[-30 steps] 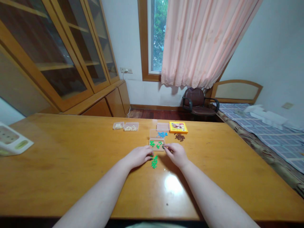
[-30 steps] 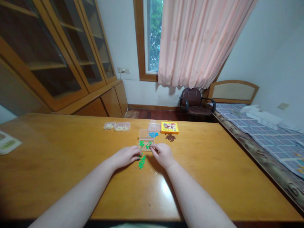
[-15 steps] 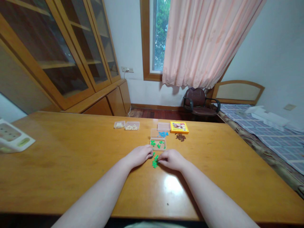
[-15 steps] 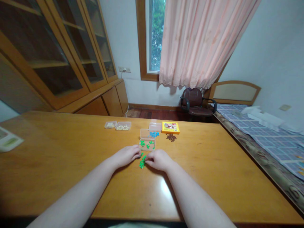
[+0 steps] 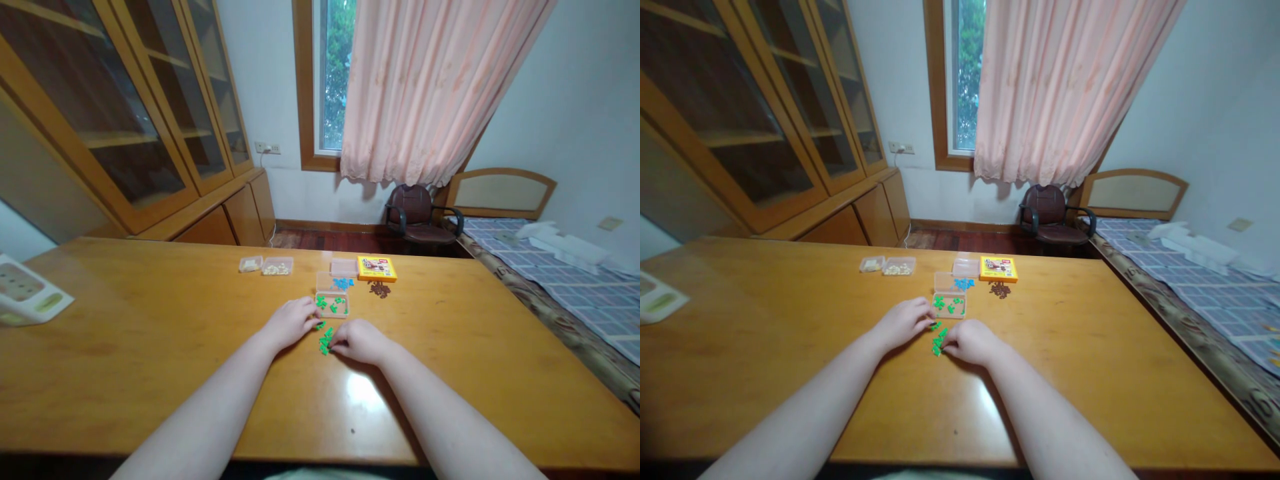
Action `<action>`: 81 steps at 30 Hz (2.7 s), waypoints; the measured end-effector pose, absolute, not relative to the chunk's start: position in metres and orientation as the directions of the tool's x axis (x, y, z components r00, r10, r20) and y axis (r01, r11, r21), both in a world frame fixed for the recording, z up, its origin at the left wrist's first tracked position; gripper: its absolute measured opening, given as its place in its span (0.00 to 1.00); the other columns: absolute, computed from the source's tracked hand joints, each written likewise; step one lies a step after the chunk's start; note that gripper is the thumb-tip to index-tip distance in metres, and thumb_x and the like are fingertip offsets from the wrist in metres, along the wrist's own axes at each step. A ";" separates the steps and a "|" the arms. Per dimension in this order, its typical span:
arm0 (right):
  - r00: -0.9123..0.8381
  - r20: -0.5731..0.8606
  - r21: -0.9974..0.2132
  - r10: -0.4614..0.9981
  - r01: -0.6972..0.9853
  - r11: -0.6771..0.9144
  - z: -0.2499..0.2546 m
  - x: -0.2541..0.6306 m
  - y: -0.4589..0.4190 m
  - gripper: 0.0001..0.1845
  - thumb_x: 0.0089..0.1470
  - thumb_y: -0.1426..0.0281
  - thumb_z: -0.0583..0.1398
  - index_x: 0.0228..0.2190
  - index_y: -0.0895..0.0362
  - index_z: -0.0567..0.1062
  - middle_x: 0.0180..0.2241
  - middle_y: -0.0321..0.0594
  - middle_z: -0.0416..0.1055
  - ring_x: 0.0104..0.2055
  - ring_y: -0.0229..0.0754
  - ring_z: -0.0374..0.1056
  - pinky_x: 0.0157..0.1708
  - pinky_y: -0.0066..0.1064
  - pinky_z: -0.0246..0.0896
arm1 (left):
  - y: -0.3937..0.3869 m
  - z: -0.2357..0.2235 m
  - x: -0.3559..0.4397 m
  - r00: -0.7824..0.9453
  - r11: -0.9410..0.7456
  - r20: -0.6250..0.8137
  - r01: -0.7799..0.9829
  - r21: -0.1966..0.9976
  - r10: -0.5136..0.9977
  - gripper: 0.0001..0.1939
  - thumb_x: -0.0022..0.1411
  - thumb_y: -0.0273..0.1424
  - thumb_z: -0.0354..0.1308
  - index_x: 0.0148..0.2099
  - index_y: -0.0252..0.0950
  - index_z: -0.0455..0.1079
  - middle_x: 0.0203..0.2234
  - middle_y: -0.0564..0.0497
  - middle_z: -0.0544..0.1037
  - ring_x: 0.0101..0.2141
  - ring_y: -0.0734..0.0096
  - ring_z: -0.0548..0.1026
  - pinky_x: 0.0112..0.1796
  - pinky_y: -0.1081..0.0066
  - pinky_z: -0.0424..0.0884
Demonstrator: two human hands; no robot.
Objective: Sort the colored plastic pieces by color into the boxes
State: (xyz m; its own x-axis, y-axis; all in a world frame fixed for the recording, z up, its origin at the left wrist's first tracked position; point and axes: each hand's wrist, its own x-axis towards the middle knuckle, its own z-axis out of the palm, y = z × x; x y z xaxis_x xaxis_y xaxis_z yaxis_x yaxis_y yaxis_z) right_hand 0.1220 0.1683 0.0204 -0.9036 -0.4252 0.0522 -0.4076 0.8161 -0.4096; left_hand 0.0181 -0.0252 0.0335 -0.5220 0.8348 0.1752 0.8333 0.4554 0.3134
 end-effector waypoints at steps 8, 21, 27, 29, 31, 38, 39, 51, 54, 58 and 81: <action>-0.900 0.073 -0.270 -0.430 -0.433 0.860 0.025 0.124 0.164 0.09 0.51 0.70 0.57 0.30 0.52 0.79 0.29 0.36 0.77 0.27 0.36 0.66 0.25 0.25 0.50 | -0.018 0.031 0.026 -0.515 0.482 0.065 0.834 0.270 0.855 0.04 0.58 0.32 0.56 0.34 0.39 0.69 0.34 0.51 0.71 0.36 0.68 0.71 0.37 0.71 0.65; -0.906 0.087 -0.399 -0.414 -0.413 0.819 0.029 0.126 0.169 0.10 0.51 0.69 0.57 0.34 0.52 0.79 0.32 0.36 0.77 0.32 0.38 0.70 0.32 0.25 0.57 | -0.026 0.037 0.016 -0.666 0.562 0.261 0.737 0.376 0.699 0.11 0.63 0.34 0.50 0.46 0.40 0.69 0.39 0.49 0.72 0.40 0.67 0.71 0.42 0.69 0.65; -0.897 0.045 -0.400 -0.440 -0.420 0.815 0.026 0.124 0.165 0.10 0.53 0.67 0.57 0.34 0.51 0.79 0.31 0.36 0.77 0.30 0.37 0.69 0.29 0.24 0.54 | -0.029 0.036 0.018 -0.524 0.479 0.061 0.814 0.328 0.849 0.06 0.58 0.35 0.56 0.36 0.40 0.70 0.34 0.52 0.73 0.35 0.69 0.71 0.36 0.72 0.65; -0.901 0.045 -0.374 -0.432 -0.416 0.829 0.025 0.124 0.164 0.10 0.53 0.68 0.57 0.33 0.51 0.79 0.30 0.36 0.77 0.29 0.36 0.68 0.27 0.25 0.53 | -0.028 0.034 0.019 -0.532 0.500 0.025 0.808 0.311 0.846 0.05 0.57 0.34 0.57 0.35 0.40 0.69 0.33 0.52 0.73 0.34 0.68 0.72 0.35 0.72 0.65; -0.903 0.049 -0.345 -0.426 -0.416 0.841 0.025 0.124 0.163 0.09 0.53 0.69 0.57 0.32 0.51 0.79 0.30 0.36 0.77 0.28 0.36 0.68 0.27 0.25 0.52 | -0.028 0.033 0.019 -0.540 0.512 0.012 0.804 0.301 0.841 0.04 0.57 0.33 0.57 0.35 0.40 0.69 0.32 0.52 0.73 0.33 0.68 0.72 0.34 0.72 0.64; -0.900 0.054 -0.316 -0.433 -0.427 0.847 0.026 0.125 0.163 0.09 0.51 0.70 0.57 0.30 0.52 0.79 0.30 0.36 0.77 0.28 0.36 0.67 0.26 0.25 0.51 | -0.026 0.034 0.020 -0.535 0.507 -0.008 0.796 0.331 0.845 0.04 0.58 0.32 0.53 0.34 0.39 0.68 0.31 0.52 0.73 0.32 0.69 0.71 0.33 0.72 0.64; -0.899 0.060 -0.322 -0.434 -0.429 0.844 0.026 0.124 0.164 0.10 0.51 0.70 0.57 0.30 0.52 0.79 0.30 0.36 0.77 0.28 0.36 0.67 0.26 0.25 0.51 | -0.026 0.034 0.020 -0.534 0.502 -0.001 0.795 0.341 0.846 0.05 0.58 0.32 0.53 0.34 0.39 0.68 0.32 0.52 0.73 0.32 0.69 0.71 0.33 0.72 0.64; -0.882 0.092 -0.378 -0.463 -0.461 0.803 0.024 0.124 0.165 0.10 0.52 0.68 0.57 0.34 0.51 0.79 0.31 0.35 0.77 0.31 0.37 0.70 0.31 0.25 0.57 | -0.016 0.024 0.002 -0.695 0.555 0.288 0.708 0.437 0.659 0.13 0.64 0.33 0.48 0.48 0.37 0.67 0.41 0.47 0.70 0.42 0.66 0.69 0.44 0.67 0.66; -0.876 0.096 -0.365 -0.473 -0.473 0.802 0.024 0.125 0.165 0.10 0.52 0.68 0.57 0.33 0.50 0.79 0.32 0.35 0.77 0.31 0.37 0.70 0.31 0.25 0.57 | -0.020 0.016 -0.010 -0.787 0.708 0.231 0.616 0.346 0.572 0.22 0.63 0.33 0.48 0.59 0.38 0.59 0.45 0.44 0.68 0.43 0.64 0.69 0.45 0.65 0.65; -0.877 0.084 -0.361 -0.473 -0.469 0.806 0.026 0.127 0.165 0.10 0.51 0.67 0.58 0.32 0.50 0.80 0.31 0.34 0.77 0.32 0.38 0.70 0.31 0.26 0.57 | -0.028 0.008 -0.016 -0.814 0.787 0.159 0.581 0.204 0.559 0.21 0.63 0.34 0.49 0.58 0.45 0.62 0.44 0.46 0.67 0.44 0.62 0.68 0.45 0.63 0.63; -0.918 0.015 -0.394 -0.396 -0.370 0.841 0.036 0.126 0.172 0.09 0.47 0.62 0.61 0.29 0.53 0.78 0.27 0.34 0.75 0.28 0.35 0.67 0.27 0.24 0.52 | -0.026 0.003 -0.020 -0.800 0.719 0.145 0.590 0.367 0.582 0.07 0.60 0.31 0.53 0.39 0.38 0.71 0.37 0.50 0.73 0.38 0.68 0.71 0.40 0.71 0.64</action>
